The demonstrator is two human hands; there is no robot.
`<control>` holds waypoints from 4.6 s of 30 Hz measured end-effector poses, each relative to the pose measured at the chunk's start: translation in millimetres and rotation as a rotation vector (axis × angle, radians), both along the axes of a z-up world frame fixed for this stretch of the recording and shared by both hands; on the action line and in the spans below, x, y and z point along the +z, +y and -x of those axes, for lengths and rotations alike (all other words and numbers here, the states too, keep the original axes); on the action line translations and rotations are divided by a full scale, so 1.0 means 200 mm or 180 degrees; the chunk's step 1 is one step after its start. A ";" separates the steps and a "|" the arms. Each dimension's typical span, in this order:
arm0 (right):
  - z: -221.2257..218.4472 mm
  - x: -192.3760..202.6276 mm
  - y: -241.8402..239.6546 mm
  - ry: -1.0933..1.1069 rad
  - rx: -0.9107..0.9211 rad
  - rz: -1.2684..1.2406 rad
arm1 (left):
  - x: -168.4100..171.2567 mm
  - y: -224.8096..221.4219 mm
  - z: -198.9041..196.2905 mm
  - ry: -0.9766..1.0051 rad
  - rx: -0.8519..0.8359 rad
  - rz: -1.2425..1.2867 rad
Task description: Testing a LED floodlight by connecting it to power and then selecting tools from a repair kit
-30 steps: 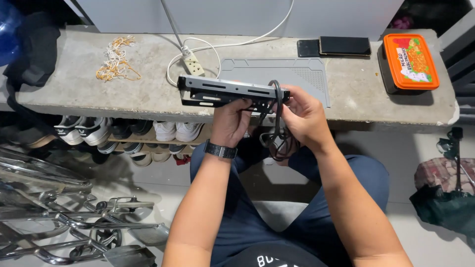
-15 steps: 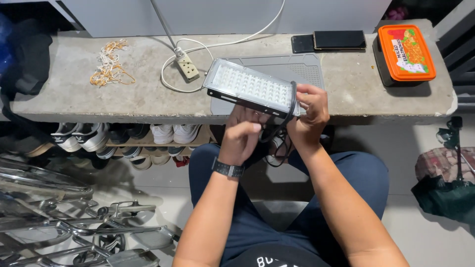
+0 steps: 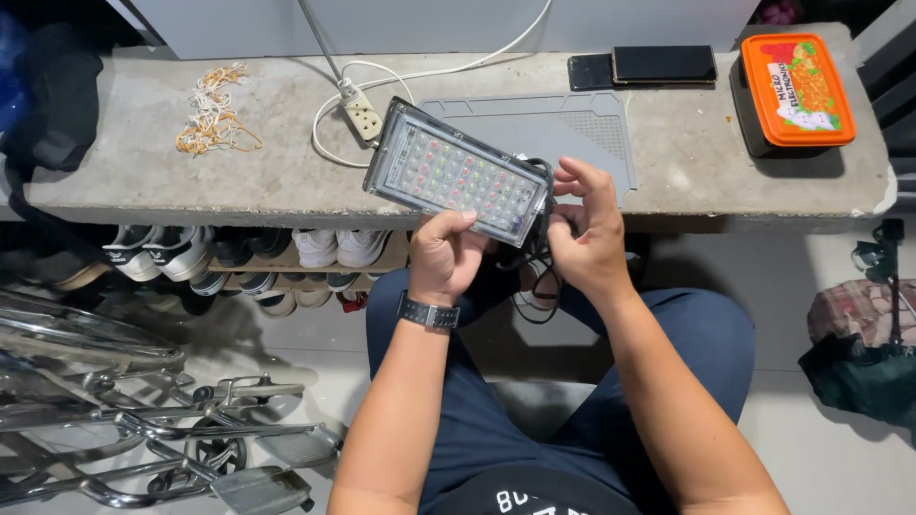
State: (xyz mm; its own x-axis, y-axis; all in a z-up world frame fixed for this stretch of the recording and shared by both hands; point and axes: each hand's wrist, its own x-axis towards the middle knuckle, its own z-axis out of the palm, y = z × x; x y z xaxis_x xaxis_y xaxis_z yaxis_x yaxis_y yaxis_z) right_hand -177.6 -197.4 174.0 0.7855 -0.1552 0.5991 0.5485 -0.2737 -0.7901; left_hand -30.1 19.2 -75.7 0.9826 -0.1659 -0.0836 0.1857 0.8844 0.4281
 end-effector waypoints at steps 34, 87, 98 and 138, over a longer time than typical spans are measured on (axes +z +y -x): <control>0.30 0.27 0.16 0.0971 0.0473 -0.0695 | 0.61 0.08 0.41 0.0339 -0.0447 0.0263; 0.28 0.17 0.14 0.1195 0.0545 -0.0885 | 1.33 -0.04 0.71 -0.0170 0.0040 -0.0146; 0.26 0.13 0.12 0.1107 0.0532 -0.0914 | 1.32 -0.02 0.71 -0.0164 -0.0018 -0.0085; 0.24 0.12 0.09 0.0936 0.0033 -0.0459 | 0.40 -0.16 0.33 -0.0052 0.0062 0.0100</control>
State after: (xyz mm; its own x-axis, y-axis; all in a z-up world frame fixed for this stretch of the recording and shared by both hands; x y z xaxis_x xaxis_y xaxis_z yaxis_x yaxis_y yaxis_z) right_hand -226.4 -180.1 198.0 0.9236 -0.2130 0.3189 0.2933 -0.1431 -0.9452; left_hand -95.9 -13.6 4.5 0.9869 -0.1489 -0.0627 0.1615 0.9009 0.4029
